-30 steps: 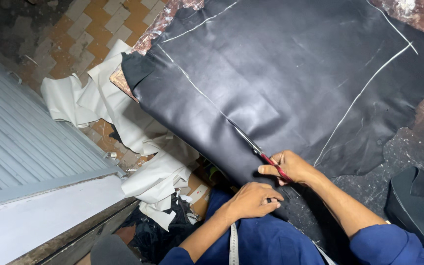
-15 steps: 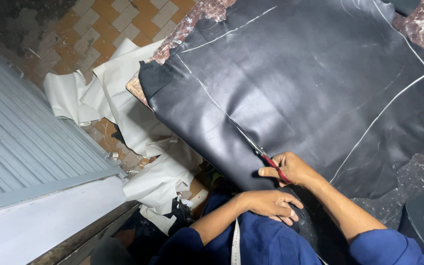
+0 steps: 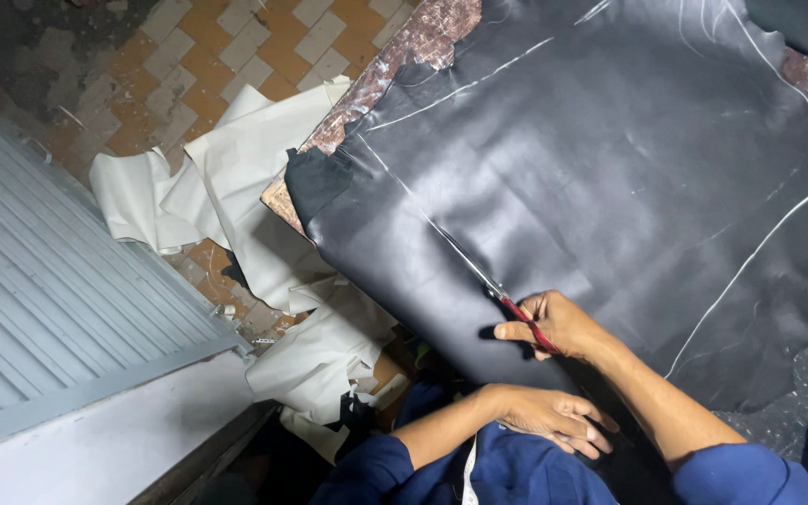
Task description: The person cuts a large piece of black leather using red-handled scissors, following white chalk lines drawn on the material. They then place a white paper pattern on the leather and trace its outline with a white marking tool.
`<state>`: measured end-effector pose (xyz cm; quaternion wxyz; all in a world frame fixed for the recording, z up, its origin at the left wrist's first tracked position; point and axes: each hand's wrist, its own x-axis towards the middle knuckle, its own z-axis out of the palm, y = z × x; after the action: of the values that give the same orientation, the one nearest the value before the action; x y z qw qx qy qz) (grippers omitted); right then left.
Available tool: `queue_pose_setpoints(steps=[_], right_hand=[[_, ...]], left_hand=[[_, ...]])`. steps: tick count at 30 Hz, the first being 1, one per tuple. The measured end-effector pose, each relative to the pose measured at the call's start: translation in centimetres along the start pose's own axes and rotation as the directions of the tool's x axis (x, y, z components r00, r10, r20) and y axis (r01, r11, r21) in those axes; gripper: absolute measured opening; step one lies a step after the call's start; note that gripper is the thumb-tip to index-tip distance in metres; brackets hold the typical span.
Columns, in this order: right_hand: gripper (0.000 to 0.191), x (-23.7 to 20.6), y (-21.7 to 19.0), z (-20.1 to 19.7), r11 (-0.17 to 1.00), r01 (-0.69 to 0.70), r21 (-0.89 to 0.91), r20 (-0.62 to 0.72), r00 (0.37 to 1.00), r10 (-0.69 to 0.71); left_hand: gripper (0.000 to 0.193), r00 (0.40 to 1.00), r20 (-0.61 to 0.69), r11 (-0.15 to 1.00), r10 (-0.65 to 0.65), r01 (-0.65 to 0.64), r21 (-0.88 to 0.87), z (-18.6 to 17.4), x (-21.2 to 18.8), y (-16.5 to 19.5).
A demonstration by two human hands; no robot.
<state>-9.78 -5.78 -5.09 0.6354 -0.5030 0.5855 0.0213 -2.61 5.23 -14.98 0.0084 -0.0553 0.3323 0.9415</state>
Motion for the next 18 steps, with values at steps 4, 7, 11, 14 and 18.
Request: queue_pose_setpoints(steps=[4, 7, 11, 14, 18], right_hand=[[0.048, 0.5, -1.5, 0.1, 1.0, -0.009, -0.022, 0.029, 1.0, 0.01], [0.047, 2.0, -3.0, 0.2, 0.999, 0.024, 0.044, 0.074, 0.997, -0.028], [0.054, 3.7, -5.3, 1.0, 0.996, 0.075, 0.05, 0.089, 0.993, -0.08], [0.05, 3.8, -6.1, 1.4, 0.999, 0.03, -0.009, 0.038, 0.999, -0.03], [0.051, 4.0, -7.4, 1.2, 0.997, -0.006, -0.076, 0.021, 1.0, 0.008]], left_hand=[[0.067, 0.999, 0.036, 0.997, 0.024, -0.022, -0.073, -0.5, 0.2, -0.2], [0.066, 1.0, 0.025, 0.995, 0.014, -0.011, -0.098, -0.7, 0.8, -0.4], [0.064, 0.996, 0.051, 0.992, 0.072, -0.066, -0.112, -0.9, 0.8, -0.5], [0.064, 0.996, 0.042, 0.993, 0.083, -0.079, -0.093, -0.9, 0.3, -0.1], [0.063, 0.997, 0.023, 0.995, 0.069, -0.068, -0.069, -0.8, -0.3, 0.4]])
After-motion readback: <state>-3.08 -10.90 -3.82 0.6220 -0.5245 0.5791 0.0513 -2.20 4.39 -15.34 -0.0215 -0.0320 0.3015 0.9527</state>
